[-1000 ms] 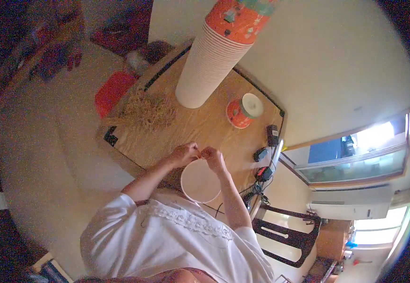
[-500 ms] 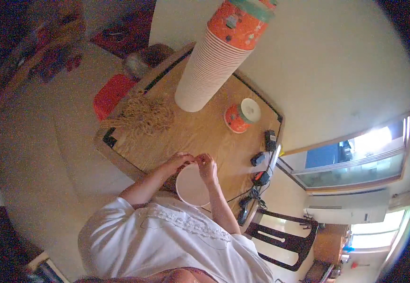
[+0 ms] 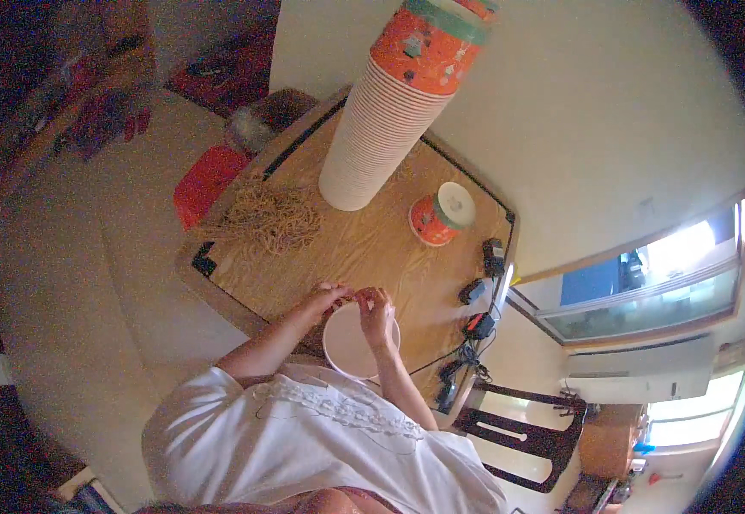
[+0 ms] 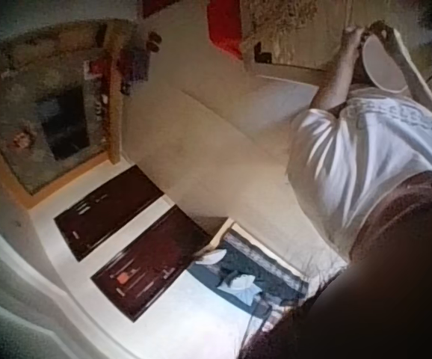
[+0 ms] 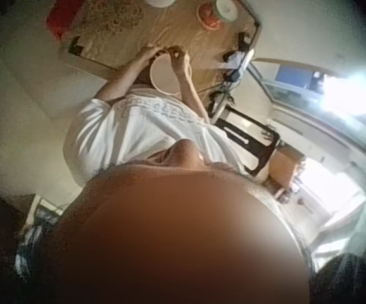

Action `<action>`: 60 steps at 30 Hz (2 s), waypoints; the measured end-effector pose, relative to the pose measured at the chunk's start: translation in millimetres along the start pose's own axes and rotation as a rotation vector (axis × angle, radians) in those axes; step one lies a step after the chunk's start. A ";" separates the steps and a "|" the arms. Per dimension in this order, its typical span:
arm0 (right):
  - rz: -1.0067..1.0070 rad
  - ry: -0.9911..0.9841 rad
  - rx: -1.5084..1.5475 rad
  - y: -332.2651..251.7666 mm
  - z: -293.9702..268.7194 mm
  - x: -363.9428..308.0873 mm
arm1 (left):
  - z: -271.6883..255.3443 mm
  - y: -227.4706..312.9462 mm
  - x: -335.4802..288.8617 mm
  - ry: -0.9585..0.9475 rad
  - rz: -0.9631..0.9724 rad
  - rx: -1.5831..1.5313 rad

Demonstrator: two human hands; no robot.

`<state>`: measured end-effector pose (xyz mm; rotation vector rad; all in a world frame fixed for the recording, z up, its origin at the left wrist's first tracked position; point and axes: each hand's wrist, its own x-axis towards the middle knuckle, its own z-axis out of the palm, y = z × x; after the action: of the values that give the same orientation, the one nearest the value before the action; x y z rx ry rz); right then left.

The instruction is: The person is stacking and organizing various paper cups on a table.

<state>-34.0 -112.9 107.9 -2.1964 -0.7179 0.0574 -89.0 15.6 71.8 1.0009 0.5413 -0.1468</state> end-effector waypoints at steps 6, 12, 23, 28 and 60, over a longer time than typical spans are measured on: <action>-0.092 0.106 -0.172 -5.6 7.0 -1.9 | 0.4 -4.7 4.8 -0.027 -0.029 -0.221; -0.100 0.149 -0.186 -5.3 9.2 -1.7 | -7.8 -17.2 12.1 -0.112 0.030 -0.276; -0.207 0.164 -0.187 -14.7 7.9 -15.6 | -8.7 -19.4 11.4 -0.046 0.001 -0.301; -0.226 0.035 -0.158 -3.2 -0.7 -6.5 | -15.8 -28.4 22.1 -0.050 0.096 -0.193; 0.001 -0.221 0.167 24.2 1.2 24.1 | -5.9 -7.4 5.2 0.259 0.549 0.543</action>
<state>-2.7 -112.2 94.3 -2.0493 -0.8038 0.3523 -89.4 17.2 61.1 1.6778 0.4487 0.3485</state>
